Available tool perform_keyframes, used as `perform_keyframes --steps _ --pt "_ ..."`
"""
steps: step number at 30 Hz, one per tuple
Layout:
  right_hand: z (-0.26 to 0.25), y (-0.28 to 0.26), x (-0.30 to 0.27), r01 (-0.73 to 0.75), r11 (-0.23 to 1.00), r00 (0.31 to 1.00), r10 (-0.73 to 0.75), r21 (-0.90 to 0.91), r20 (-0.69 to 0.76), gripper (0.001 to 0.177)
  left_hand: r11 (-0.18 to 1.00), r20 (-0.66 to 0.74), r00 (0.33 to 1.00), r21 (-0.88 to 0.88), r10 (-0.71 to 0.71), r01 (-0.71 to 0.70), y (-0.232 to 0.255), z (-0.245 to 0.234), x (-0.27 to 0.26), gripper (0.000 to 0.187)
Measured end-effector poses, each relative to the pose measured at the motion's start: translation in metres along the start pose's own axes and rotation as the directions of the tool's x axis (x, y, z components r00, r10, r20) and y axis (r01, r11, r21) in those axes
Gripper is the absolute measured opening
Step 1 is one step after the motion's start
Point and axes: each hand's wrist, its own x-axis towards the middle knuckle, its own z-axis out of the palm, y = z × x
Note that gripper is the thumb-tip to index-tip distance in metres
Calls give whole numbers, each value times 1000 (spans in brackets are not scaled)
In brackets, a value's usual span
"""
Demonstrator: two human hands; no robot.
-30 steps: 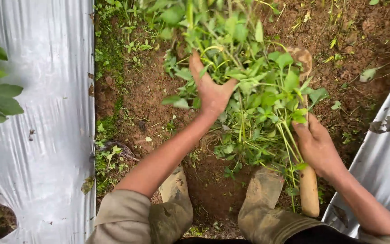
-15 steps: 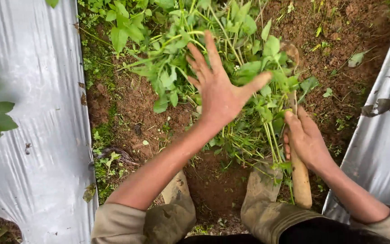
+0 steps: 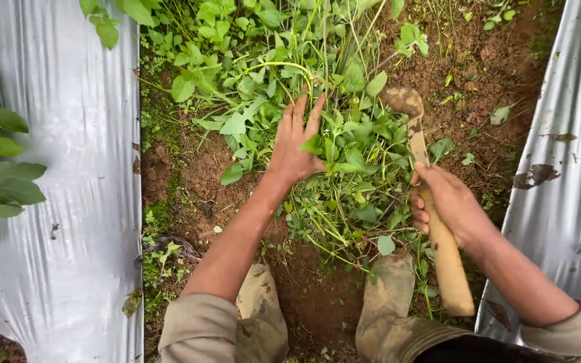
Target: The person pulls weeds by hand from around plants growing through a plastic ground cover. They then use a hoe to loosen soil and remove weeds from the path between two rows of plants, gathering the removed vegetation into a pile.
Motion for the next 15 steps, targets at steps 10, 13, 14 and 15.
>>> perform_keyframes --steps 10,13,14,15 --pt "53 32 -16 19 983 998 -8 181 -65 23 857 432 818 497 -380 135 91 -138 8 129" --pt "53 35 -16 23 979 996 -6 203 -84 26 864 186 910 430 -370 263 58 -163 30 122" --pt "54 36 -17 27 978 995 -6 209 -98 26 924 -32 945 203 -326 325 35 -151 39 119" --pt "55 35 -17 34 977 994 -10 211 -112 25 948 -259 913 -40 -315 316 11 -140 48 116"
